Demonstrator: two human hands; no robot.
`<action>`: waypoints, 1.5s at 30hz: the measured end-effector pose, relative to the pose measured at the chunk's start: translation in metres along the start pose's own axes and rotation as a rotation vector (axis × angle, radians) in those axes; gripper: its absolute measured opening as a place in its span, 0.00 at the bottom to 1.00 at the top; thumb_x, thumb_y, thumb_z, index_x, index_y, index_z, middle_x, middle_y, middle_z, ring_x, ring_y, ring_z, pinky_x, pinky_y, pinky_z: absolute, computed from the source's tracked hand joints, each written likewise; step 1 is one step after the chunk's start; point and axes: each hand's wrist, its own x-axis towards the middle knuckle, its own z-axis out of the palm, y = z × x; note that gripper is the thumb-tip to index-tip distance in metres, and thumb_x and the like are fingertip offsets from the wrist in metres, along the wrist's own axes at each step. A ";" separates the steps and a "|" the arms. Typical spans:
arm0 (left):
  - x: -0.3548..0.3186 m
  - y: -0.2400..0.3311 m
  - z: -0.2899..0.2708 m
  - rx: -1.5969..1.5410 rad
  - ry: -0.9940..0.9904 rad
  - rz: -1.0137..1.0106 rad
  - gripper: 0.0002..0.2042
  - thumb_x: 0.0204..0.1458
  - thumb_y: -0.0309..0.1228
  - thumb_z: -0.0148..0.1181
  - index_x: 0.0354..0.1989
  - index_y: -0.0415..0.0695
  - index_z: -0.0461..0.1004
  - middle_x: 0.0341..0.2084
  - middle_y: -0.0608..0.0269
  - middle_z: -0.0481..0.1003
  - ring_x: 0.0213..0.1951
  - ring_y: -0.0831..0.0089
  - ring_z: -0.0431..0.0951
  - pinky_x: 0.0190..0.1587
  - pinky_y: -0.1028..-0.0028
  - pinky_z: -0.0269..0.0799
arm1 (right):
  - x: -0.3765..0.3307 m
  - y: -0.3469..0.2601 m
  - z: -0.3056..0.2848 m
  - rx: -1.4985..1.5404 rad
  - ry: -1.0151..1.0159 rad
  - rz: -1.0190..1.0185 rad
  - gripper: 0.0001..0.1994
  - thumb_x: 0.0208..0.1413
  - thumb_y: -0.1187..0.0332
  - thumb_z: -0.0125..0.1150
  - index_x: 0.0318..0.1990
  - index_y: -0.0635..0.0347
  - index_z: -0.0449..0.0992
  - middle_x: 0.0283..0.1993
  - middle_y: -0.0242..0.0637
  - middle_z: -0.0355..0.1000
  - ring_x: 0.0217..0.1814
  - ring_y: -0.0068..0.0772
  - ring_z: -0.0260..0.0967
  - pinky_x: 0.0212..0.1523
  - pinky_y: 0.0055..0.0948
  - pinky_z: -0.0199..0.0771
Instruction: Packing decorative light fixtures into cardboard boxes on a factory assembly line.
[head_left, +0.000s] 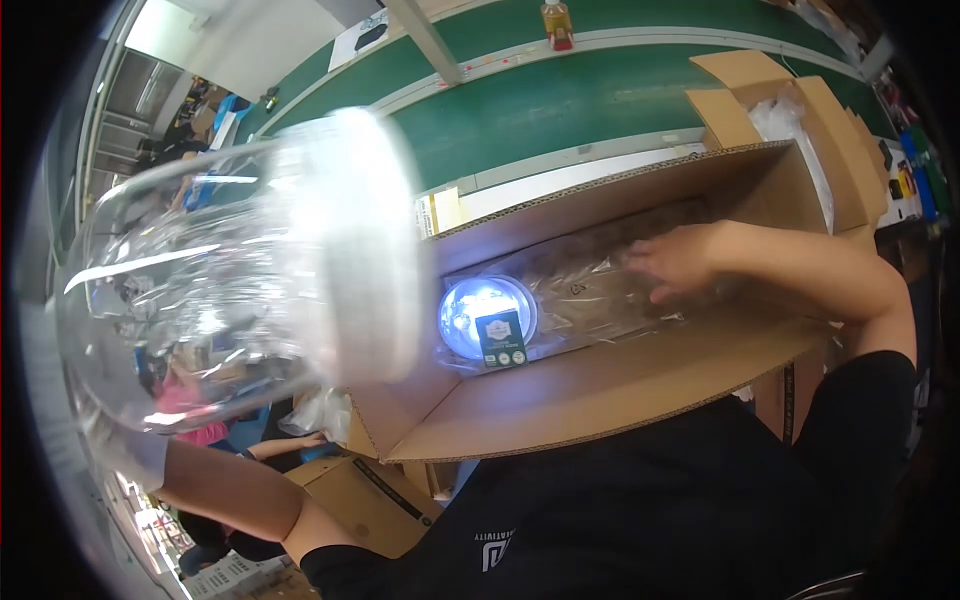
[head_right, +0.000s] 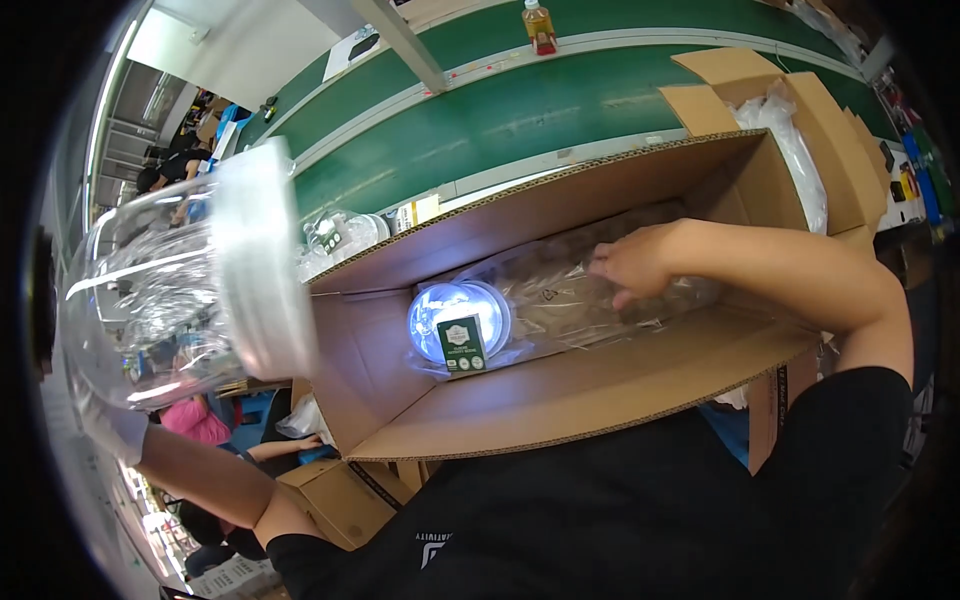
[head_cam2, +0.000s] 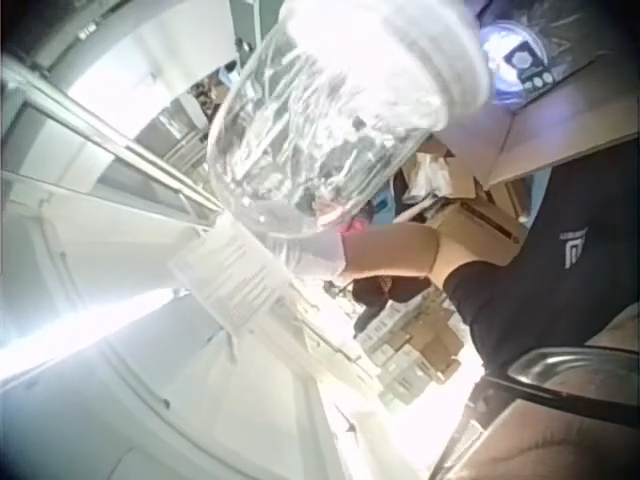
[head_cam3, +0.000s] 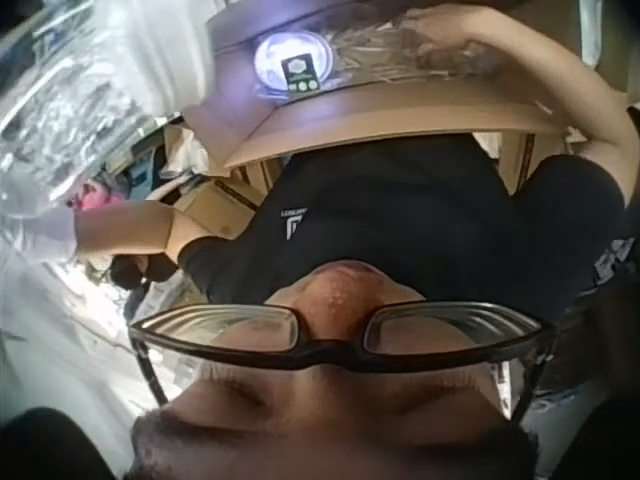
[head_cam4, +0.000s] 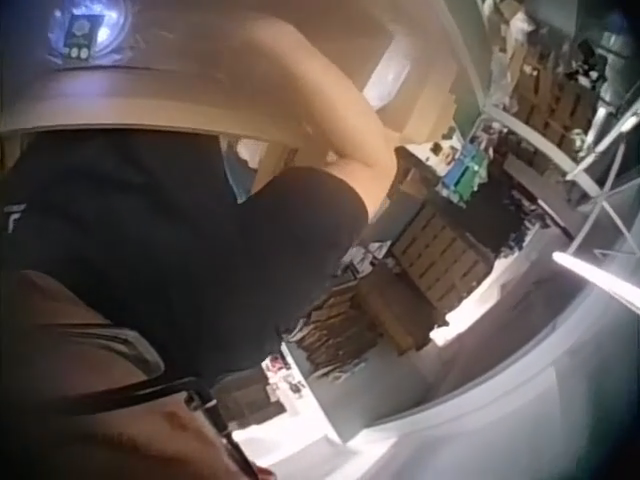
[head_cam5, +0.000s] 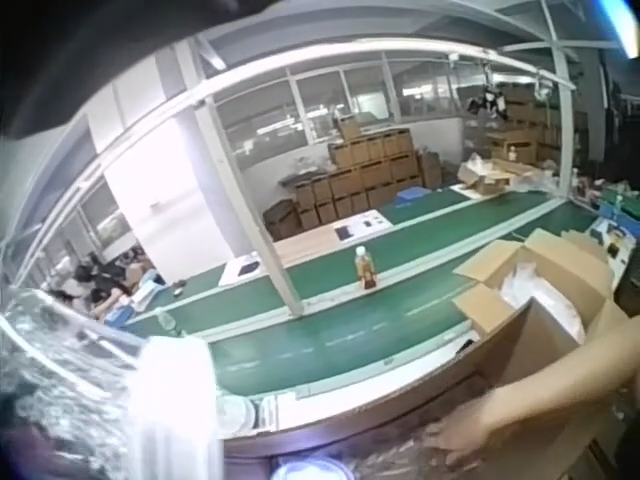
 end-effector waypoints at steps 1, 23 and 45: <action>0.007 0.026 0.015 -0.061 -0.034 -0.033 0.08 0.58 0.28 0.64 0.38 0.34 0.79 0.32 0.62 0.80 0.32 0.75 0.79 0.35 0.79 0.74 | 0.013 0.014 0.017 -0.064 0.017 0.002 0.30 0.58 0.49 0.63 0.62 0.61 0.70 0.56 0.48 0.73 0.61 0.49 0.71 0.60 0.47 0.71; 0.015 0.141 0.064 -0.872 -0.485 -0.315 0.07 0.59 0.29 0.62 0.33 0.38 0.76 0.26 0.70 0.74 0.28 0.86 0.71 0.32 0.84 0.66 | 0.055 0.082 0.195 0.165 -0.562 -0.174 0.27 0.65 0.59 0.53 0.69 0.58 0.63 0.68 0.45 0.67 0.70 0.44 0.62 0.67 0.43 0.61; -0.126 0.174 0.259 -0.707 -1.093 -0.110 0.16 0.58 0.40 0.57 0.28 0.37 0.72 0.16 0.47 0.73 0.16 0.56 0.75 0.24 0.63 0.72 | -0.026 -0.015 0.053 -0.081 -0.934 0.222 0.21 0.52 0.67 0.55 0.54 0.58 0.79 0.56 0.45 0.76 0.59 0.47 0.72 0.55 0.43 0.72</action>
